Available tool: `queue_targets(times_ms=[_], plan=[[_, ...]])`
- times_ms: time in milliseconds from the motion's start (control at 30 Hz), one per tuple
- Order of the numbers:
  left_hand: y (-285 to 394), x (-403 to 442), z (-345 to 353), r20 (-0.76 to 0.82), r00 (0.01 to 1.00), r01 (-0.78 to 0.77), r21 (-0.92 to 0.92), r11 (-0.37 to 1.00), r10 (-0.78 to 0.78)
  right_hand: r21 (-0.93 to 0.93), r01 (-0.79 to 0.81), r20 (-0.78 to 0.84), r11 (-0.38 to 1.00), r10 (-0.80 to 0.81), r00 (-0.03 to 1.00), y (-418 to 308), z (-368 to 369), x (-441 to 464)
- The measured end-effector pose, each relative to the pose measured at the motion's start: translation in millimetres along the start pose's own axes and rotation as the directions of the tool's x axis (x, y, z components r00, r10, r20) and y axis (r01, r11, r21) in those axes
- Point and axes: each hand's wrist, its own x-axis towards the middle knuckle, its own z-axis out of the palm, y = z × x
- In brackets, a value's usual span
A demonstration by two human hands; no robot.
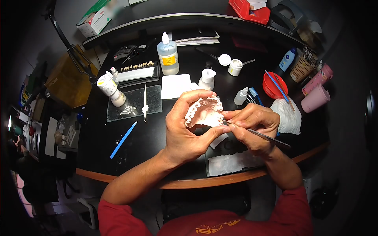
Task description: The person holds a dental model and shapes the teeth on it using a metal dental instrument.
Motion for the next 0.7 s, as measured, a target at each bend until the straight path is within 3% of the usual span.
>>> queue_targets(times_ms=[233, 533, 700], plan=[[-4.5, 2.3, -1.8, 0.025, 0.995, -0.099, 0.058, 0.993, 0.098, 0.031, -0.021, 0.016, 0.999, 0.021, 1.000, -1.0, -1.6, 1.6], [3.1, 4.9, 0.7, 0.066, 0.972, 0.234, -0.219, 0.947, -0.224, -0.116, 0.039, -0.025, 0.993, -0.042, 0.999, -3.2, 5.1, 5.3], [2.6, 5.6, -0.4, 0.057, 0.974, 0.225, -0.186, 0.956, -0.218, -0.173, 0.066, -0.007, 0.983, -0.068, 0.998, -2.0, 4.2, 5.7]])
